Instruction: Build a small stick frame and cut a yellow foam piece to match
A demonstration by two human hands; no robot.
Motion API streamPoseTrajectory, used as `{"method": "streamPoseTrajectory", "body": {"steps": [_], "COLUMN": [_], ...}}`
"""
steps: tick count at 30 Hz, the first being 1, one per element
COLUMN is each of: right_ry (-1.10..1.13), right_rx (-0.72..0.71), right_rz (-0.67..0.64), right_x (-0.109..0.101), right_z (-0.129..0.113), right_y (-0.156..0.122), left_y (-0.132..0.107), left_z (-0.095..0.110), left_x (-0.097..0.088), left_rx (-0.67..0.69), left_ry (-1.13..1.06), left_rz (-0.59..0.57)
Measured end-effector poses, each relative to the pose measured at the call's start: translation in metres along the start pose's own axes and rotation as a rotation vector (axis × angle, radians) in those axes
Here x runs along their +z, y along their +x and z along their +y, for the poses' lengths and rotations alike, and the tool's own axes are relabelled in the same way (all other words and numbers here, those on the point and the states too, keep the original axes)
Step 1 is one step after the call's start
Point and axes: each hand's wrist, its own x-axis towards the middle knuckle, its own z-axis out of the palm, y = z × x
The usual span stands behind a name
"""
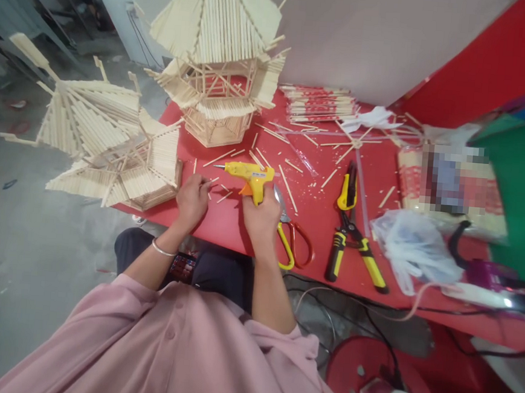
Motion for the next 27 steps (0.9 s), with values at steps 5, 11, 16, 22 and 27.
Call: {"method": "streamPoseTrajectory", "body": {"steps": [5, 11, 16, 22, 27], "right_ry": [0.04, -0.025, -0.105, -0.092, -0.099], "right_rx": [0.052, 0.006, -0.013, -0.011, -0.046], "right_rz": [-0.075, -0.11, -0.11, -0.103, -0.03], "right_x": [0.016, 0.035, 0.042, 0.04, 0.006], "right_z": [-0.017, -0.02, -0.019, -0.025, -0.018], "right_y": [0.009, 0.016, 0.016, 0.016, 0.0], "left_y": [0.002, 0.001, 0.002, 0.004, 0.001], "left_z": [-0.007, -0.009, -0.012, -0.013, -0.009], "left_x": [0.002, 0.001, 0.002, 0.002, -0.004], "left_rx": [0.069, 0.09, 0.09, 0.076, -0.105], "left_ry": [-0.092, -0.123, -0.186, -0.275, -0.722], "left_rz": [0.032, 0.001, 0.032, 0.039, 0.052]}}
